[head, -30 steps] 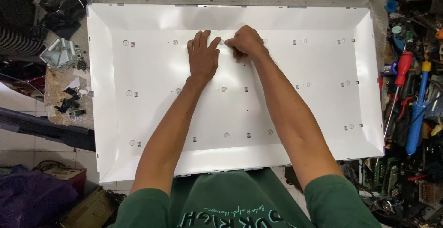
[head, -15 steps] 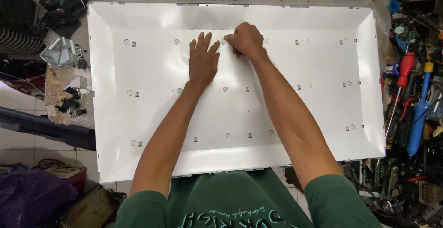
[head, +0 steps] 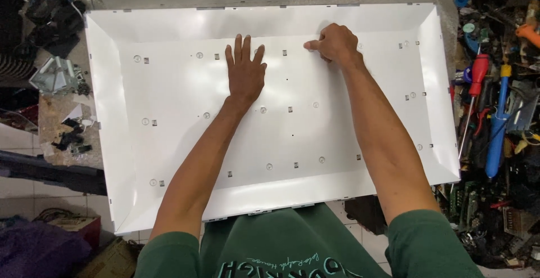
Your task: Placing and aligning a white diffusion sheet into a television chassis during the reassembly process.
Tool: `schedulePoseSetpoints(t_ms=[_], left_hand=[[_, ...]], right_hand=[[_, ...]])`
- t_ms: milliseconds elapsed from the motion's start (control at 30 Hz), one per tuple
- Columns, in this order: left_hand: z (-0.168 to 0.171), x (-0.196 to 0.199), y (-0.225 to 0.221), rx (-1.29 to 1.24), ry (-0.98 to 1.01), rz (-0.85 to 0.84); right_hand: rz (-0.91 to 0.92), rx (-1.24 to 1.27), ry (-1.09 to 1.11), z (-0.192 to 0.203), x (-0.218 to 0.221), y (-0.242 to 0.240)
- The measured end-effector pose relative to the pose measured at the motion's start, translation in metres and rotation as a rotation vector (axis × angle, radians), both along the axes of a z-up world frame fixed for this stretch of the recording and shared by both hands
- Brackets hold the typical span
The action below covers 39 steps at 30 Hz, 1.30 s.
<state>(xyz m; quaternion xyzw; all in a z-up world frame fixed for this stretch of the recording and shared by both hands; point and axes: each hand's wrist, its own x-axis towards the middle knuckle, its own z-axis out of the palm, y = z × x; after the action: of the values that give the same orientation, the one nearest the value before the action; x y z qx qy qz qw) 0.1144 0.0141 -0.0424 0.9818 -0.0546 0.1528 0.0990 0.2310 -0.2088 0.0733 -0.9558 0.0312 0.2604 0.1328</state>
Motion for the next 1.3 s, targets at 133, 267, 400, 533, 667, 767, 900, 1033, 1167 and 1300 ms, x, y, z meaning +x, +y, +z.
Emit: schedulePoseSetpoints(t_ms=[133,267,400,533,667,767,900,1033,1167,1300], left_hand=[[-0.007,0.013,-0.035,-0.091,-0.075,-0.197],[-0.01,0.028,-0.061,-0.082,0.001,-0.238],[-0.023,0.038,-0.082,-0.023,0.05,-0.262],[-0.012,0.041,-0.091,-0.046,0.08,-0.242],[0.013,0.035,-0.092,0.031,0.27,-0.209],[0.025,0.029,-0.092,0.067,0.446,-0.19],[0.025,0.03,-0.094,0.061,0.431,-0.182],[0.035,0.03,-0.091,0.037,0.456,-0.19],[0.014,0.04,-0.089,-0.083,0.3,-0.247],[0.007,0.057,-0.094,-0.117,0.151,-0.276]], right_hand=[[-0.069,0.145,0.004,0.009,-0.014,-0.009],[-0.126,0.173,0.015,0.003,-0.012,-0.009],[-0.14,0.128,0.074,0.004,-0.009,-0.012],[-0.218,0.189,0.095,0.019,-0.023,-0.009],[-0.216,0.275,-0.002,-0.015,-0.022,-0.02],[-0.213,0.373,-0.06,-0.03,-0.027,-0.027],[-0.203,0.368,-0.032,-0.018,-0.033,-0.027],[-0.118,0.276,-0.172,-0.033,-0.018,-0.05],[-0.185,0.102,-0.314,-0.056,0.009,-0.097],[-0.296,0.056,-0.191,-0.047,0.007,-0.133]])
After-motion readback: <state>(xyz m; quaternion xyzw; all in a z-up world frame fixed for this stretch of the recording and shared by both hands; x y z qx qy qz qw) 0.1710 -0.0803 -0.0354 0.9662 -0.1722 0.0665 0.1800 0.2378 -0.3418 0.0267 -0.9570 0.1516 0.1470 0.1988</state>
